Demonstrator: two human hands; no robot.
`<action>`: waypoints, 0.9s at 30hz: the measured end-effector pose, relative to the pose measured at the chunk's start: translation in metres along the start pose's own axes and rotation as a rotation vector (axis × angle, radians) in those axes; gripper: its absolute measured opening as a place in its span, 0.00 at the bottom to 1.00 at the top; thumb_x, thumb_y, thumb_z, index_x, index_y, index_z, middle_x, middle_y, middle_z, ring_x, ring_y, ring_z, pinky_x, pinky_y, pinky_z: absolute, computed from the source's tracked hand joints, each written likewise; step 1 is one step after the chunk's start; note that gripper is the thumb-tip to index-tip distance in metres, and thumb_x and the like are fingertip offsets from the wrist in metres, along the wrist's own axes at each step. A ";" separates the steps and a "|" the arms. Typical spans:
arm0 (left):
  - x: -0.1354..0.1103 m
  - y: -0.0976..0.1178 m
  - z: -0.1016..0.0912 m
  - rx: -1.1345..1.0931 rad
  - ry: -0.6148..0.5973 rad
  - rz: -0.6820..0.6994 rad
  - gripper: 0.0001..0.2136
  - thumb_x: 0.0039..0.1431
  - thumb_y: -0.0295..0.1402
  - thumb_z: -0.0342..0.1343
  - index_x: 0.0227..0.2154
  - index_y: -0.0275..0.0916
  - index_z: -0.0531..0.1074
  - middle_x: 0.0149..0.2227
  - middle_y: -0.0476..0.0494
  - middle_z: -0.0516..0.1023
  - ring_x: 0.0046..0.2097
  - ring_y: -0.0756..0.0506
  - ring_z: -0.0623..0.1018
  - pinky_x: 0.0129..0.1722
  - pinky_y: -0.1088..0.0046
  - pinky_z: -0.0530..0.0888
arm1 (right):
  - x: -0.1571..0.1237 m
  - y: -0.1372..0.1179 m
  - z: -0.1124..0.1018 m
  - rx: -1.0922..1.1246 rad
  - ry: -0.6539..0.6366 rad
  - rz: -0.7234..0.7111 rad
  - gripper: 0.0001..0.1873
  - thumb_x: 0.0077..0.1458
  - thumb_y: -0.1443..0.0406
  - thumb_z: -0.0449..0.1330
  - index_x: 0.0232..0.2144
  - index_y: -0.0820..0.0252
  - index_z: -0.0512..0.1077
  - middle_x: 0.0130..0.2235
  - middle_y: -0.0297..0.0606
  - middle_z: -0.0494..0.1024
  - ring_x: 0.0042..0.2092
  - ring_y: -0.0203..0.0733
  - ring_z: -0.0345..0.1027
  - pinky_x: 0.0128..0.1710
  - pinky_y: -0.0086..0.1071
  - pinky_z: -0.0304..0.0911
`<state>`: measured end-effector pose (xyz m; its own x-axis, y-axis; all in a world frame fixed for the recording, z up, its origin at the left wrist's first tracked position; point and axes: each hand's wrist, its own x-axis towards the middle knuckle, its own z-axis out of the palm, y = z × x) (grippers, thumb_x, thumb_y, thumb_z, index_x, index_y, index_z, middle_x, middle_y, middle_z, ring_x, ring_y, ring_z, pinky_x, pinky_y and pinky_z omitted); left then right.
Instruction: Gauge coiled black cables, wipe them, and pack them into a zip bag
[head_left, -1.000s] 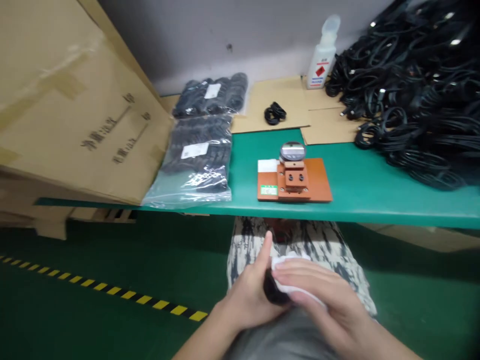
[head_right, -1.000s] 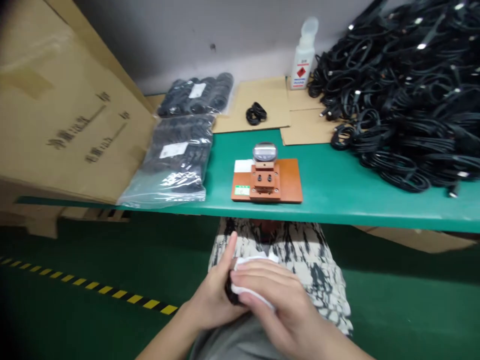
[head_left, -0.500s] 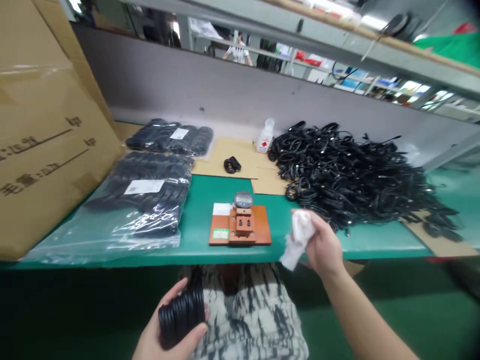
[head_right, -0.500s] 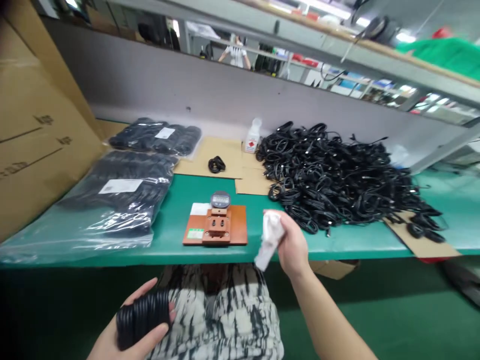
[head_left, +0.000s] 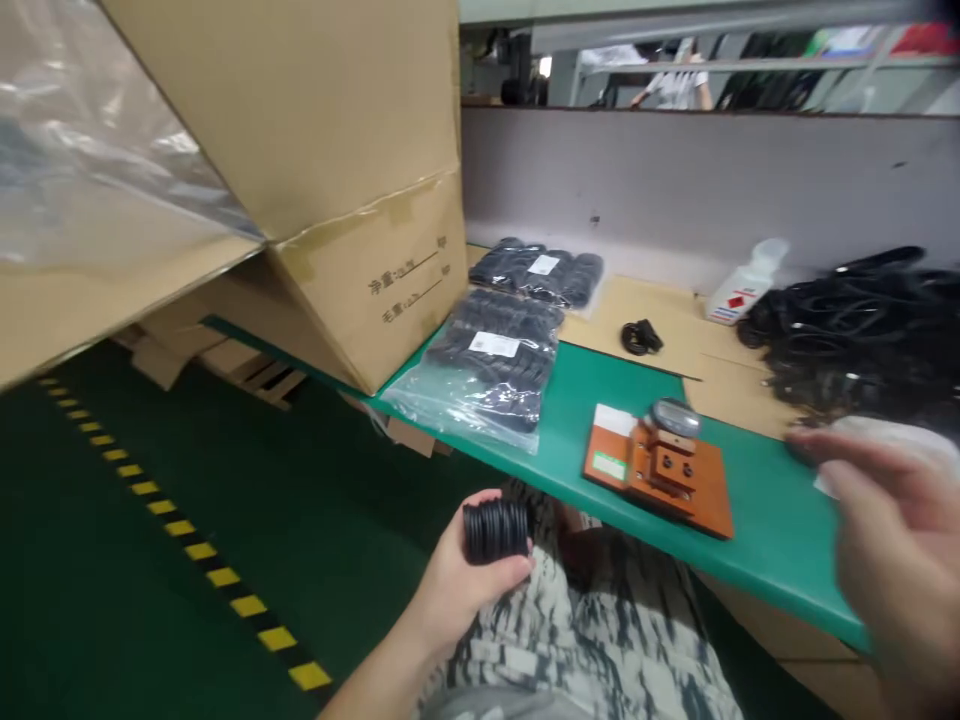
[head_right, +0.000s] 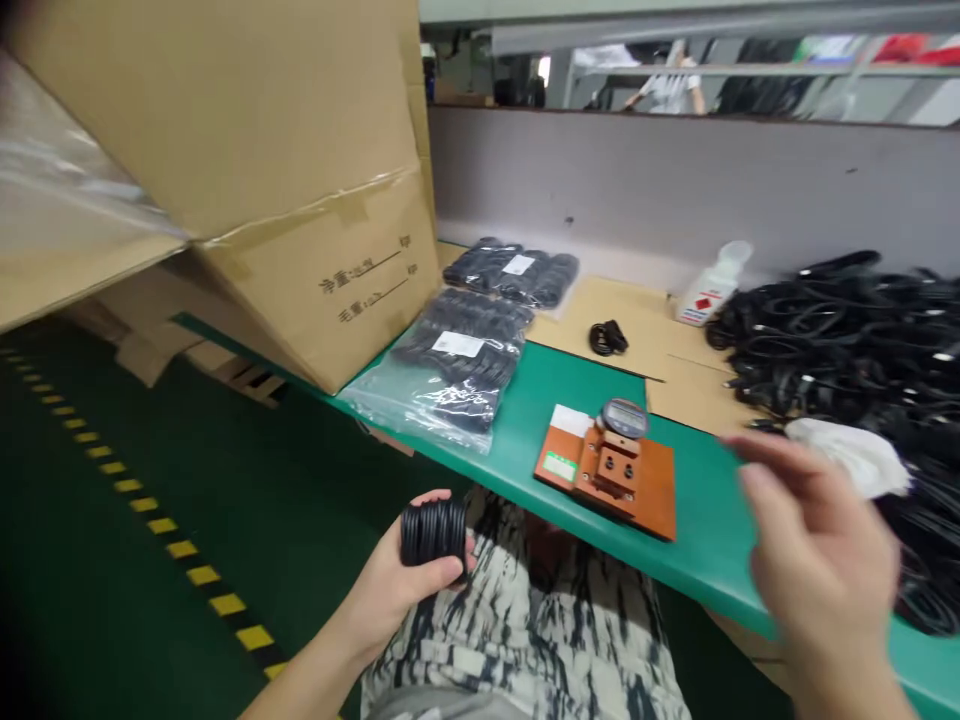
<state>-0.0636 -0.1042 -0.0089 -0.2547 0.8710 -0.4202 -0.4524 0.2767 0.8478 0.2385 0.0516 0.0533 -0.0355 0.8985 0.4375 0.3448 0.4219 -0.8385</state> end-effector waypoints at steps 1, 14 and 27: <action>-0.001 0.003 0.000 -0.011 -0.037 -0.031 0.43 0.43 0.37 0.75 0.61 0.37 0.61 0.37 0.41 0.83 0.39 0.38 0.83 0.39 0.60 0.80 | -0.021 -0.010 0.022 -0.041 -0.076 0.097 0.13 0.64 0.56 0.61 0.50 0.42 0.77 0.48 0.36 0.83 0.50 0.55 0.76 0.44 0.41 0.73; -0.004 0.011 -0.012 0.337 -0.342 -0.157 0.68 0.39 0.31 0.75 0.72 0.39 0.26 0.68 0.26 0.63 0.63 0.30 0.72 0.61 0.51 0.70 | -0.089 -0.063 0.156 0.379 -0.820 0.622 0.19 0.51 0.55 0.70 0.43 0.59 0.80 0.43 0.42 0.83 0.46 0.53 0.76 0.49 0.43 0.69; -0.009 0.003 -0.013 0.999 -0.088 0.470 0.40 0.52 0.31 0.67 0.68 0.42 0.59 0.69 0.35 0.63 0.69 0.34 0.64 0.67 0.51 0.64 | -0.110 -0.051 0.198 0.855 -0.228 1.062 0.25 0.38 0.54 0.78 0.37 0.60 0.80 0.36 0.37 0.84 0.41 0.46 0.77 0.46 0.37 0.70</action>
<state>-0.0737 -0.1164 -0.0064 -0.1403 0.9901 0.0028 0.5763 0.0794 0.8134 0.0389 -0.0454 -0.0162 -0.3004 0.7974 -0.5234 -0.3711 -0.6032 -0.7060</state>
